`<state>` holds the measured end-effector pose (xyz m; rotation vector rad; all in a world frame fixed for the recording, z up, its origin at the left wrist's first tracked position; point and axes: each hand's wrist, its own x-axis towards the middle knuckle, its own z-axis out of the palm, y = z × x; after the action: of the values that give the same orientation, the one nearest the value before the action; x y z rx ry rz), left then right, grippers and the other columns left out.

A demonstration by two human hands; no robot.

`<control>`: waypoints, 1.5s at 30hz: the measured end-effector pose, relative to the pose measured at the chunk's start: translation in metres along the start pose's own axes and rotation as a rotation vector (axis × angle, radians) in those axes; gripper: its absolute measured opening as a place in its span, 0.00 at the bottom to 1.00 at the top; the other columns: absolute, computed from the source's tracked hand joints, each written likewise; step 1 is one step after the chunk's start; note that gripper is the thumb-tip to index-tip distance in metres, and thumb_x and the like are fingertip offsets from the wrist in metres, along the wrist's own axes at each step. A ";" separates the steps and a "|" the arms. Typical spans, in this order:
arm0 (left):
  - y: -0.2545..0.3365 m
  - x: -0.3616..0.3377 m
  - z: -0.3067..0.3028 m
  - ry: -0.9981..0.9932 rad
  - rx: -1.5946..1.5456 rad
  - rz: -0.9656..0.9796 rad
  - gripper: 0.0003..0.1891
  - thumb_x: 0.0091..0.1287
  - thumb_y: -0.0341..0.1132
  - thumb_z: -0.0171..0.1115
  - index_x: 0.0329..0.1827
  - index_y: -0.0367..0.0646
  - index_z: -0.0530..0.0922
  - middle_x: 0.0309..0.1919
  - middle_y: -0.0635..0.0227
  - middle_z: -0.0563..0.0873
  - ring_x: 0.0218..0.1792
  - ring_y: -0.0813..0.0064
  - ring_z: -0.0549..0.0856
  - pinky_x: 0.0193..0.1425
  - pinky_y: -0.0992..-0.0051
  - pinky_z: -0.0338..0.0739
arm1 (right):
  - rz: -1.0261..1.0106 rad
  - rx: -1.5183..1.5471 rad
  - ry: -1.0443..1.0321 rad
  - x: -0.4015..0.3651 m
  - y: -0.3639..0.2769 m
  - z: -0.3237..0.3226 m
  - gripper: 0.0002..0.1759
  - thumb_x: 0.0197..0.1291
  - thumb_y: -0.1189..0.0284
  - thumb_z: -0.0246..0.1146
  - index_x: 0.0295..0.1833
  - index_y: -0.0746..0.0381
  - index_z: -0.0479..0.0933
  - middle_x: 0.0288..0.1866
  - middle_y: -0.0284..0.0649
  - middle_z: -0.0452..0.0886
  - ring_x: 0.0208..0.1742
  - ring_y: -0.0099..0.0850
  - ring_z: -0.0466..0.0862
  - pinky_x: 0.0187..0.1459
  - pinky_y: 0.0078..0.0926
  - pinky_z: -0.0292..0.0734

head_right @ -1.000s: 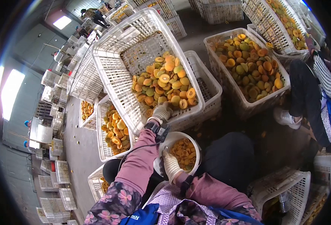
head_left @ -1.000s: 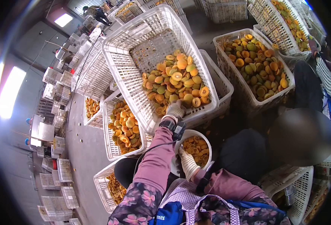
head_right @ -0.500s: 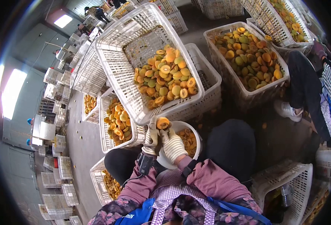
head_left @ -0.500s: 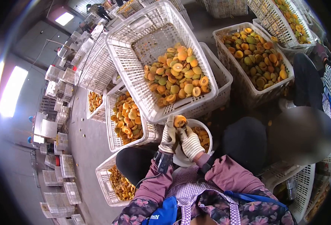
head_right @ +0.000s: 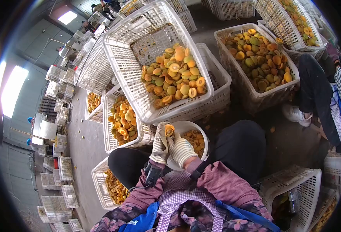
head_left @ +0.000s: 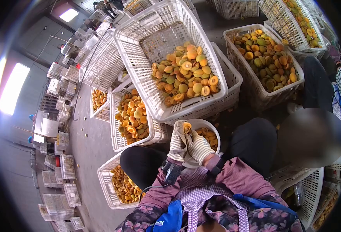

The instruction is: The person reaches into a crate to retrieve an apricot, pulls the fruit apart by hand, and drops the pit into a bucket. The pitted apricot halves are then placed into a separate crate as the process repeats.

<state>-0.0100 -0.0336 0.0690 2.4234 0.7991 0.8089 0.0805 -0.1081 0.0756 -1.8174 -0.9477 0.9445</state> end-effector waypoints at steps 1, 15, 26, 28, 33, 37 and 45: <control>-0.004 0.000 0.000 -0.013 0.073 0.030 0.27 0.57 0.26 0.49 0.63 0.31 0.61 0.54 0.50 0.72 0.55 0.57 0.72 0.61 0.68 0.67 | 0.001 0.002 0.000 0.002 0.004 0.002 0.23 0.63 0.57 0.48 0.52 0.64 0.71 0.38 0.59 0.79 0.43 0.56 0.78 0.43 0.46 0.73; 0.033 0.010 -0.016 0.150 -1.249 -0.686 0.13 0.70 0.40 0.47 0.51 0.44 0.70 0.38 0.64 0.81 0.17 0.74 0.76 0.22 0.79 0.73 | 0.017 0.165 -0.060 0.002 0.005 0.008 0.23 0.64 0.57 0.49 0.54 0.65 0.71 0.40 0.59 0.79 0.44 0.55 0.78 0.43 0.42 0.74; 0.001 0.001 0.012 0.325 -1.080 -0.737 0.18 0.74 0.40 0.39 0.57 0.36 0.68 0.46 0.61 0.79 0.48 0.70 0.79 0.54 0.74 0.73 | 0.023 0.093 -0.081 -0.007 -0.003 -0.001 0.21 0.65 0.64 0.51 0.59 0.64 0.68 0.44 0.54 0.80 0.44 0.51 0.78 0.44 0.35 0.74; 0.017 0.001 0.006 0.272 -0.993 -0.580 0.17 0.74 0.41 0.40 0.55 0.37 0.69 0.46 0.62 0.79 0.46 0.71 0.79 0.53 0.75 0.74 | 0.058 0.041 -0.114 -0.003 0.006 0.006 0.21 0.66 0.64 0.50 0.59 0.65 0.67 0.44 0.50 0.80 0.43 0.47 0.80 0.43 0.33 0.74; 0.034 0.016 -0.013 0.039 -0.635 -0.299 0.14 0.74 0.43 0.41 0.42 0.41 0.70 0.35 0.67 0.78 0.35 0.77 0.76 0.42 0.78 0.72 | 0.174 0.731 -0.350 -0.003 0.018 0.014 0.24 0.66 0.57 0.49 0.58 0.63 0.68 0.35 0.50 0.79 0.32 0.44 0.78 0.35 0.33 0.75; 0.041 0.016 -0.016 0.058 -0.861 -0.386 0.13 0.71 0.43 0.48 0.38 0.41 0.70 0.30 0.68 0.78 0.31 0.79 0.75 0.39 0.79 0.70 | -0.043 0.663 -0.296 -0.006 0.035 0.034 0.21 0.67 0.58 0.49 0.55 0.63 0.70 0.33 0.44 0.78 0.31 0.38 0.76 0.36 0.29 0.73; 0.007 0.015 -0.038 -0.226 -0.775 -0.017 0.25 0.68 0.51 0.45 0.20 0.42 0.73 0.17 0.67 0.76 0.20 0.73 0.75 0.28 0.78 0.69 | 0.265 0.755 -0.619 -0.037 -0.025 -0.009 0.17 0.66 0.54 0.50 0.35 0.55 0.74 0.13 0.26 0.66 0.08 0.18 0.60 0.09 0.17 0.51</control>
<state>-0.0221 -0.0208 0.1060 1.7616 0.3231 0.6573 0.0668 -0.1348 0.1098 -1.0201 -0.5613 1.8030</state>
